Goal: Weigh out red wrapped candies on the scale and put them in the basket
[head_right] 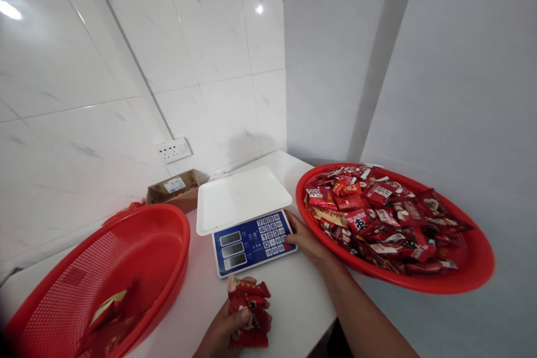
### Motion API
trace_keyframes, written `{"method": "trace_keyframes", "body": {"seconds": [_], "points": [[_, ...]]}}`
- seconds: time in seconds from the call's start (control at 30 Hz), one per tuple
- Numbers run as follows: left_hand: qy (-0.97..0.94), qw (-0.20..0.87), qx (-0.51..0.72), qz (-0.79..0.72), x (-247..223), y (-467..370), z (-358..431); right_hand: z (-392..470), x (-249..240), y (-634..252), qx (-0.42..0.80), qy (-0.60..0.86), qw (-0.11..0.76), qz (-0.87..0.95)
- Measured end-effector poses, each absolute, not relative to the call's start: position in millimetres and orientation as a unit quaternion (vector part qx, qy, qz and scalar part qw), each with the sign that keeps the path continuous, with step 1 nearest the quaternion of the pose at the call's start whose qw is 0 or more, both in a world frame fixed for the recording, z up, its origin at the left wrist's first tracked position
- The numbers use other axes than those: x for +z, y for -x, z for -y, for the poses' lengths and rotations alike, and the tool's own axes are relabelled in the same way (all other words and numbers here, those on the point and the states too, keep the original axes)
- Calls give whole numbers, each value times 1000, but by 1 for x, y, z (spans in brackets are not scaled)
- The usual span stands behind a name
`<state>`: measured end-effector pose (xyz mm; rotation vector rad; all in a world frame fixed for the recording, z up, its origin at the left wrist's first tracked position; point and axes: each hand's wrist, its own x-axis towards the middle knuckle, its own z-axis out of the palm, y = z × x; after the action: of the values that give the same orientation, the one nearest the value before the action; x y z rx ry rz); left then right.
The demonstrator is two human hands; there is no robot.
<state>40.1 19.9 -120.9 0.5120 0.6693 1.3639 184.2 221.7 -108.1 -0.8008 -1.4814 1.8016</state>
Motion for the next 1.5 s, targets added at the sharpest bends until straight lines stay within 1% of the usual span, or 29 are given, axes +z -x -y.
{"method": "trace_keyframes", "body": {"seconds": [0.47,0.57,0.7,0.8,0.87,0.9,0.93,1.03,1.07,1.13,1.2,1.3,1.4,1.5], "points": [[-233,687,618,-303,-117,-43,-19,-221,-112,-185,670,321,332,580],[-233,688,616,-304,-116,-42,-18,-219,-114,-184,646,329,342,598],[-234,689,616,-302,-118,-41,-18,-211,-124,-181,585,370,381,613],[-237,691,617,-294,-120,-40,-19,-190,-132,-182,466,455,444,615],[-233,687,621,-296,-120,-40,-20,-168,-132,-186,390,481,468,631],[-228,684,624,-301,-120,-41,-19,-156,-130,-187,388,473,459,645],[-223,681,626,-308,-120,-41,-19,-144,-125,-189,416,456,428,660],[-210,672,633,-322,-117,-43,-18,-116,-106,-190,557,342,278,704],[-208,671,635,-320,-116,-43,-17,-110,-99,-190,586,300,243,712],[-207,672,638,-314,-115,-43,-16,-104,-88,-189,608,250,218,722],[-202,673,636,-318,-116,-43,-15,-103,-81,-189,603,243,223,727],[-183,665,637,-344,-117,-41,-17,-114,-74,-183,574,276,240,733],[-158,652,648,-360,-117,-39,-19,-140,-62,-170,520,338,307,722],[-148,652,652,-358,-117,-39,-20,-170,-37,-151,460,373,383,709]]}}
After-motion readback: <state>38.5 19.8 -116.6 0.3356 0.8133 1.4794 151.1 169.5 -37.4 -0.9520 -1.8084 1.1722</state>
